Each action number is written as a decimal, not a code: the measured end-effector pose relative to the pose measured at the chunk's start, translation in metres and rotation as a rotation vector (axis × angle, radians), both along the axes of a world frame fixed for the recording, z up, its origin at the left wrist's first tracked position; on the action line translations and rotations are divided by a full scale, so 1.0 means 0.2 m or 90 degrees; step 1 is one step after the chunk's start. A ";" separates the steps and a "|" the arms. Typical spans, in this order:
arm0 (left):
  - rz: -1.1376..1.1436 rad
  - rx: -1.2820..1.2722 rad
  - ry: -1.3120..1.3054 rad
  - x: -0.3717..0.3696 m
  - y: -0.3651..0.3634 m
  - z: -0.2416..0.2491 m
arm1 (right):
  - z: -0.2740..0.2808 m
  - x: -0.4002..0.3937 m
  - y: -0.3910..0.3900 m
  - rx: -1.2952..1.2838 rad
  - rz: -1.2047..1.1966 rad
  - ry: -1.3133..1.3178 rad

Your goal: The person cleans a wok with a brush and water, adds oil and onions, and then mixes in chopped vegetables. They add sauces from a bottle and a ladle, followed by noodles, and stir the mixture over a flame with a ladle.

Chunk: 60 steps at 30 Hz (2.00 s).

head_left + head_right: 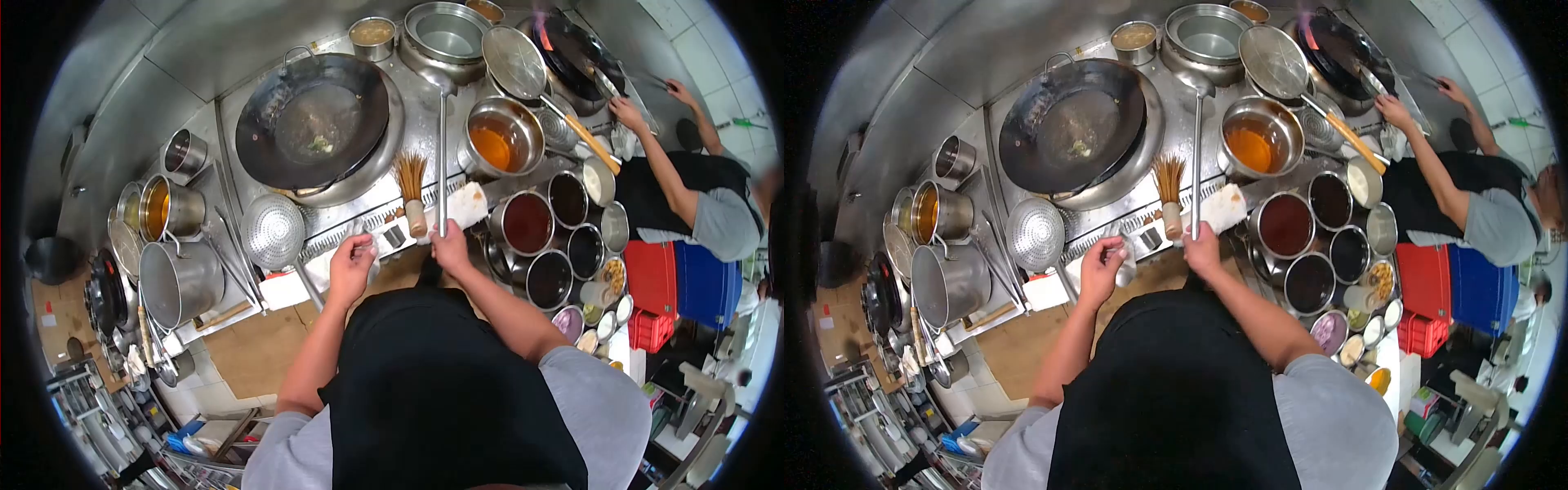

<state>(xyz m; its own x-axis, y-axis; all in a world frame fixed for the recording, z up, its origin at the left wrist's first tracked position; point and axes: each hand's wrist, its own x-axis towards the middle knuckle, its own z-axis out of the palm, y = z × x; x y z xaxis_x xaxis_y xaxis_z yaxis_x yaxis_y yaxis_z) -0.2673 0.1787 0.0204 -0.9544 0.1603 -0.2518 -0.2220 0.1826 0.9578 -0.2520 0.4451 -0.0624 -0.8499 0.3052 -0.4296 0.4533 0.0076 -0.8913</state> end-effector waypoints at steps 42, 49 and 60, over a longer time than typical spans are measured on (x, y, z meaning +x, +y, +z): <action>-0.083 -0.424 0.076 -0.13 -0.19 -0.50 | 0.92 -0.05 -0.05 -0.160 0.092 0.087; 0.147 0.387 -0.175 -0.30 -0.37 -0.34 | -0.06 -0.26 0.02 0.522 0.060 0.246; 0.251 0.715 -0.297 -0.38 -0.52 0.04 | -0.07 -0.34 -0.08 0.593 0.366 0.072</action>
